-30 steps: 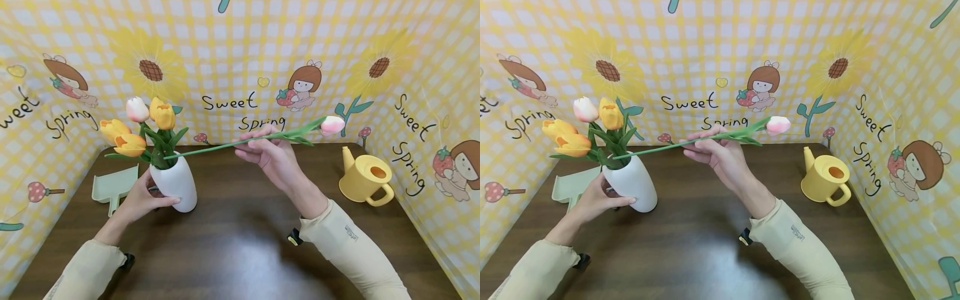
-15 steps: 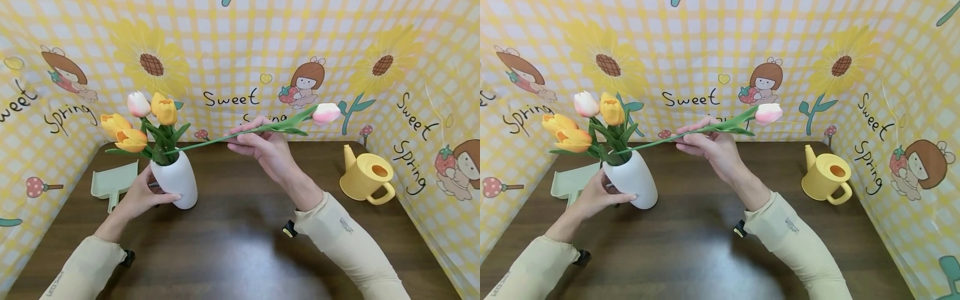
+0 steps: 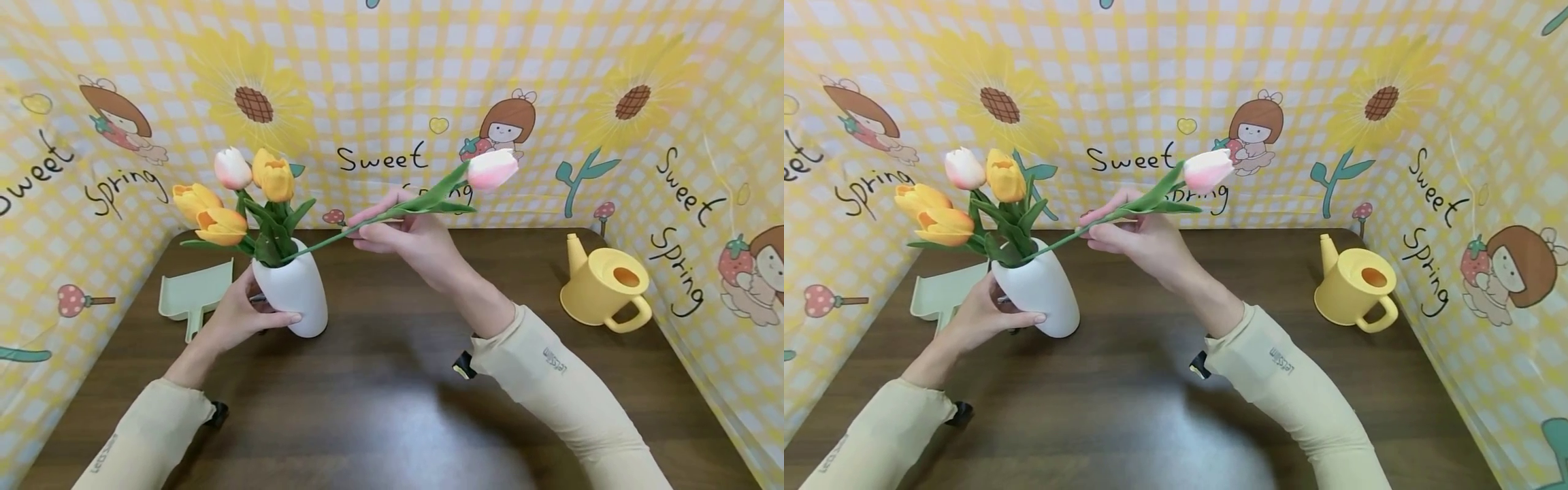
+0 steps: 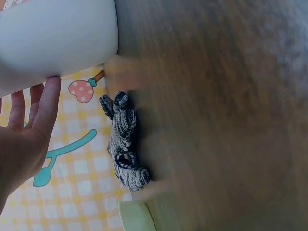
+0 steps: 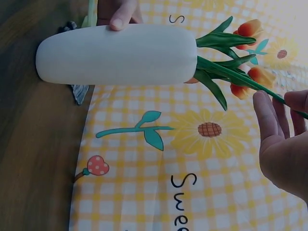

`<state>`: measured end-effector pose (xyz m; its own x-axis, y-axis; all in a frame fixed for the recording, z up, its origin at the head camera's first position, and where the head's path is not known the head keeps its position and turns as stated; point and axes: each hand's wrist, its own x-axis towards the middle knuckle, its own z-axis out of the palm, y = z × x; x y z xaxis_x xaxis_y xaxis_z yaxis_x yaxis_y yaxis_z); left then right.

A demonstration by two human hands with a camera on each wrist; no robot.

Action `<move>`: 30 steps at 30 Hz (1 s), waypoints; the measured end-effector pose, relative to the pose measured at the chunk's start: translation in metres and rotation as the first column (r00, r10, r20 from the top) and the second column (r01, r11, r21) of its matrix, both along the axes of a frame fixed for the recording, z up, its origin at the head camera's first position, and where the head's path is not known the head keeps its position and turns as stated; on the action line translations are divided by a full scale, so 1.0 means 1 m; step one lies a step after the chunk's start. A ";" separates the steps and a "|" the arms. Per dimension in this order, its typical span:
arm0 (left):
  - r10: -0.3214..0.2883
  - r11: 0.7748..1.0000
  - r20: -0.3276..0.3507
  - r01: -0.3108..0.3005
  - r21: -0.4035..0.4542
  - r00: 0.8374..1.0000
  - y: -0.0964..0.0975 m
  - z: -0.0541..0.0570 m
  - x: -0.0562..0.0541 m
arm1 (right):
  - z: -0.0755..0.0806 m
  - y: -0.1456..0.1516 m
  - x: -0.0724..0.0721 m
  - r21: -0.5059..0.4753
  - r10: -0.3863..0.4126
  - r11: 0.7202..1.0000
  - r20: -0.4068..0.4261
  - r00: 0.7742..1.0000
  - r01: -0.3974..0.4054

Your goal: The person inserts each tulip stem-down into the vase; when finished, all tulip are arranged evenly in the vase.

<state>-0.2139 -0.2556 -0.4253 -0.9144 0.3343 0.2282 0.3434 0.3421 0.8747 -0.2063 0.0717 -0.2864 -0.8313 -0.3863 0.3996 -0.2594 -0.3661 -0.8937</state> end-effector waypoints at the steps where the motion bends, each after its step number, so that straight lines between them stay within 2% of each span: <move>1: -0.004 1.000 -0.001 0.004 0.003 1.000 0.000 0.000 0.001 | -0.001 -0.003 -0.001 0.003 0.019 1.000 -0.008 1.000 -0.019; 7: 0.001 1.000 0.018 -0.002 0.014 1.000 0.001 0.000 0.002 | -0.006 -0.024 -0.005 -0.057 0.087 0.994 -0.037 0.996 -0.089; 11: 0.002 1.000 0.020 -0.002 0.017 1.000 0.001 0.001 0.001 | -0.009 -0.041 -0.008 -0.085 0.064 0.994 -0.025 0.998 -0.066; 17: -0.011 1.000 0.008 0.011 0.029 1.000 0.001 0.001 0.001 | -0.013 -0.061 -0.011 -0.004 0.019 1.000 -0.086 0.996 -0.020; 25: -0.024 0.999 0.001 0.024 0.036 1.000 0.000 0.000 0.002 | -0.022 -0.074 -0.014 0.091 -0.030 0.995 -0.054 0.998 0.035; 30: -0.020 0.999 0.011 0.020 0.025 1.000 -0.001 0.003 0.001 | -0.026 -0.078 -0.017 0.157 -0.081 0.983 -0.079 0.994 0.092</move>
